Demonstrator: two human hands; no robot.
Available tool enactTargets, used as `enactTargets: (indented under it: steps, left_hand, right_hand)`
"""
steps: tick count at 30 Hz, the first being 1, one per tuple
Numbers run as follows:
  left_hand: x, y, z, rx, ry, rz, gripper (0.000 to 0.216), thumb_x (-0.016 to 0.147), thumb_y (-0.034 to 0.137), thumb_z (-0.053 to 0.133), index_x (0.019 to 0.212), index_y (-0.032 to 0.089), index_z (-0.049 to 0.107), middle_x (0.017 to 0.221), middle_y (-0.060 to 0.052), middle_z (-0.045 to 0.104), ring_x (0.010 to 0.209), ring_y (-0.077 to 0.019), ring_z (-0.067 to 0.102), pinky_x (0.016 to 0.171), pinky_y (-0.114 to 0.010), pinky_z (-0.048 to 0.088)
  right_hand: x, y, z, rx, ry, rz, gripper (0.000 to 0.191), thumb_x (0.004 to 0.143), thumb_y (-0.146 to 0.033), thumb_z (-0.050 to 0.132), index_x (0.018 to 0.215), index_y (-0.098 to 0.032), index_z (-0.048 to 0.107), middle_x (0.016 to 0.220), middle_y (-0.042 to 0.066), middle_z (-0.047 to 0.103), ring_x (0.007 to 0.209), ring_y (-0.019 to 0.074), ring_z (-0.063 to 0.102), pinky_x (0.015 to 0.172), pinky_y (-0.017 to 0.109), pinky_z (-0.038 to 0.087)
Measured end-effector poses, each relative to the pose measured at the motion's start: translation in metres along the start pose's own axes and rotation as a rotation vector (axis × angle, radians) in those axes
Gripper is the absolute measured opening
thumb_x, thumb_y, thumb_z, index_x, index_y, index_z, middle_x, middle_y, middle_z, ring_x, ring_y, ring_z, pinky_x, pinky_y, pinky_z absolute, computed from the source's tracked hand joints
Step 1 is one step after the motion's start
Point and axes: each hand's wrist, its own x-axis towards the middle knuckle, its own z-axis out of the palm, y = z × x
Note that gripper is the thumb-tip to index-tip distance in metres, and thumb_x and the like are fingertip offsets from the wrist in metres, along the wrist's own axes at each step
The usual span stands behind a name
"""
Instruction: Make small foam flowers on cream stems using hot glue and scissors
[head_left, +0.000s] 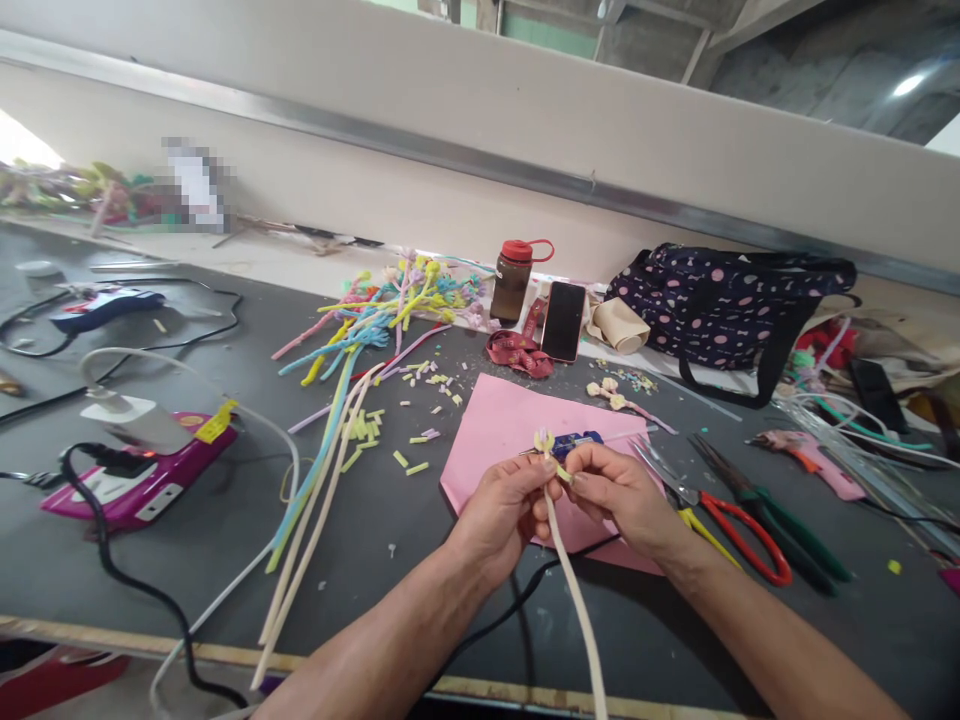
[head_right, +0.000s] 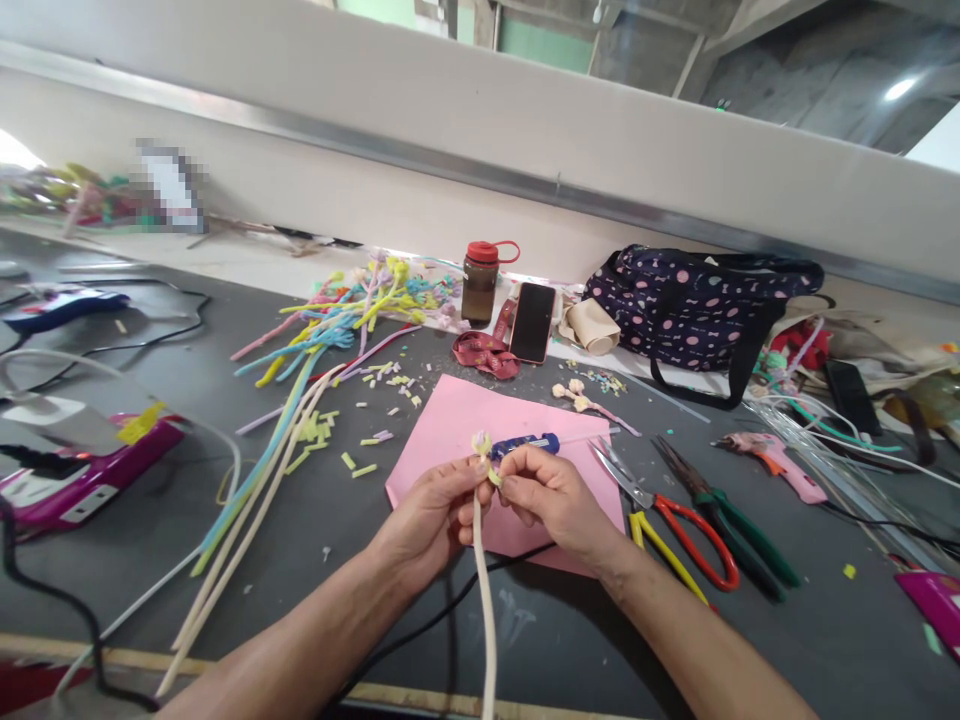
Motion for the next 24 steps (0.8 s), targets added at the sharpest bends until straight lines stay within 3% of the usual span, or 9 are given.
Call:
enactTargets:
  steps: [8, 15, 19, 24]
  left_hand:
    - [-0.001, -0.003, 0.001, 0.037, -0.005, 0.002, 0.025, 0.076, 0.028, 0.06, 0.057, 0.012, 0.056, 0.04, 0.005, 0.042, 0.032, -0.0028, 0.03, 0.035, -0.016, 0.026]
    - [-0.002, 0.002, 0.002, 0.11, 0.071, 0.091, 0.025, 0.076, 0.029, 0.061, 0.058, 0.012, 0.057, 0.04, 0.006, 0.043, 0.033, -0.0017, 0.031, 0.036, -0.015, 0.025]
    - [-0.003, 0.002, 0.005, 0.172, 0.08, 0.123, 0.025, 0.077, 0.03, 0.06, 0.059, 0.013, 0.056, 0.042, 0.005, 0.044, 0.034, -0.0023, 0.032, 0.037, -0.015, 0.026]
    - [-0.004, 0.003, 0.006, 0.195, 0.069, 0.129, 0.024, 0.076, 0.029, 0.062, 0.06, 0.013, 0.055, 0.049, 0.004, 0.05, 0.035, -0.0019, 0.034, 0.037, -0.016, 0.027]
  right_hand:
    - [0.003, 0.0, -0.008, 0.045, -0.044, 0.091, 0.021, 0.075, -0.034, 0.064, 0.072, -0.015, 0.055, 0.058, -0.003, 0.05, 0.042, 0.0042, 0.035, 0.04, 0.018, 0.022]
    - [0.004, 0.005, -0.003, -0.014, 0.082, 0.005, 0.02, 0.081, -0.036, 0.059, 0.089, -0.017, 0.059, 0.069, -0.001, 0.058, 0.047, 0.0065, 0.045, 0.044, 0.02, 0.03]
    - [0.003, 0.003, 0.0, -0.101, 0.094, -0.04, 0.018, 0.075, -0.032, 0.066, 0.082, -0.018, 0.058, 0.069, -0.002, 0.058, 0.049, 0.0069, 0.046, 0.045, 0.019, 0.034]
    - [0.003, 0.001, 0.003, -0.162, 0.103, -0.072, 0.016, 0.078, -0.032, 0.062, 0.077, -0.017, 0.056, 0.064, -0.003, 0.055, 0.049, 0.0067, 0.045, 0.045, 0.019, 0.036]
